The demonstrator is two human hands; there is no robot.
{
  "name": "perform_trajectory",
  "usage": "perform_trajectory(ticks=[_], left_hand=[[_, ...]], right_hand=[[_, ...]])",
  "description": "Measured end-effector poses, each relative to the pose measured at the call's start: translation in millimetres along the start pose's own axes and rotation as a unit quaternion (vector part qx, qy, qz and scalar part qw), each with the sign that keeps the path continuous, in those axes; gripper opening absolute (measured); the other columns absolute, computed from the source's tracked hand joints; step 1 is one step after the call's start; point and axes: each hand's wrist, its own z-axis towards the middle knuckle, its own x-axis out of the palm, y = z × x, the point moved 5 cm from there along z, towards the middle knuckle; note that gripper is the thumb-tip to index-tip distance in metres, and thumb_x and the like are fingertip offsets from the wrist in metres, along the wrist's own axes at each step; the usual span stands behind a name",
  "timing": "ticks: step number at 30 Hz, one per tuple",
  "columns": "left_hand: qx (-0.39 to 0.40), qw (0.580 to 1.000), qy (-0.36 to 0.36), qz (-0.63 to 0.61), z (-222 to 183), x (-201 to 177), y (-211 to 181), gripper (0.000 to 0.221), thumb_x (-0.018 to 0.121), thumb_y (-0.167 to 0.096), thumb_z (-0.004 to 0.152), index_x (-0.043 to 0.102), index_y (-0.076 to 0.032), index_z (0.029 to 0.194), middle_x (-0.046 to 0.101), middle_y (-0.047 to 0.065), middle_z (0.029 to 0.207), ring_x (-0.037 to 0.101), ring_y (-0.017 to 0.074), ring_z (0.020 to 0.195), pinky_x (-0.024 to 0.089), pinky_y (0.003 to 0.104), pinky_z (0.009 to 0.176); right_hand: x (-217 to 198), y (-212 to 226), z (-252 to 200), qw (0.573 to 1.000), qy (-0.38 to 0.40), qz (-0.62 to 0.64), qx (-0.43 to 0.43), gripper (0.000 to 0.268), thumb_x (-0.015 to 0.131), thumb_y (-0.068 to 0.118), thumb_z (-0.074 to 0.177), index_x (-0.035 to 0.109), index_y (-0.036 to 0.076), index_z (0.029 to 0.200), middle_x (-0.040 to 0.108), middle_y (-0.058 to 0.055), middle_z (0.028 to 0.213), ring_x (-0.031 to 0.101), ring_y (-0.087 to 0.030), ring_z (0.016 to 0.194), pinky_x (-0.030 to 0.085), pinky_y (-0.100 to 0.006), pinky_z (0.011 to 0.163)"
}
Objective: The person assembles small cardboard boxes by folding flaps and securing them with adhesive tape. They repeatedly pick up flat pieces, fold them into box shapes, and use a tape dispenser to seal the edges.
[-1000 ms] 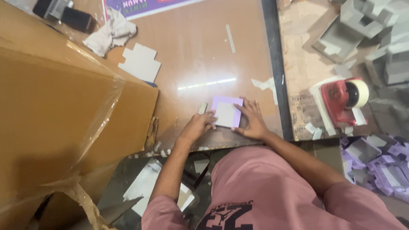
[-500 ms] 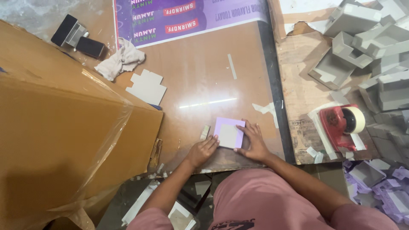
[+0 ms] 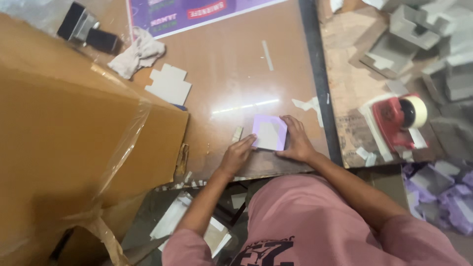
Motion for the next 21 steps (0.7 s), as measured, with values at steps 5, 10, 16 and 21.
perform_trajectory(ticks=[5,10,16,21], left_hand=[[-0.032,0.987,-0.15,0.051,-11,-6,-35,0.025,0.073,-0.011,0.096,0.074,-0.013,0.121,0.07,0.018,0.135,0.069,0.0355,0.126,0.055,0.043,0.108],[-0.214,0.935,-0.099,0.266,-37,1,-2,0.061,0.069,-0.026,0.09,0.058,0.003,0.143,0.053,0.031,0.145,0.043,0.0503,0.135,0.029,0.064,0.108],[-0.187,0.926,-0.108,0.31,-49,26,18,0.047,0.062,-0.031,0.099,0.061,-0.001,0.136,0.054,0.022,0.15,0.044,0.045,0.141,0.031,0.062,0.112],[-0.193,0.916,-0.147,0.318,-49,26,21,0.041,0.063,-0.029,0.1,0.064,-0.001,0.13,0.058,0.02,0.146,0.05,0.0417,0.135,0.034,0.059,0.11]], right_hand=[[-55,17,-35,0.997,-0.062,0.006,0.043,0.117,0.095,0.037,0.052,0.038,0.006,0.149,0.042,-0.022,0.15,0.039,-0.042,0.141,0.033,-0.052,0.117],[-126,-14,-124,0.988,-0.124,0.035,0.09,0.121,0.095,0.04,0.051,0.039,0.005,0.152,0.046,-0.019,0.152,0.044,-0.034,0.141,0.033,-0.047,0.119],[-160,-85,-330,0.723,-0.215,0.596,0.276,0.112,0.089,0.045,0.066,0.041,-0.001,0.156,0.052,-0.022,0.148,0.051,-0.036,0.131,0.039,-0.052,0.11],[-146,-94,-464,0.574,-0.294,0.585,0.492,0.099,0.068,0.056,0.074,0.04,0.009,0.157,0.051,-0.025,0.142,0.048,-0.046,0.13,0.039,-0.066,0.109]])
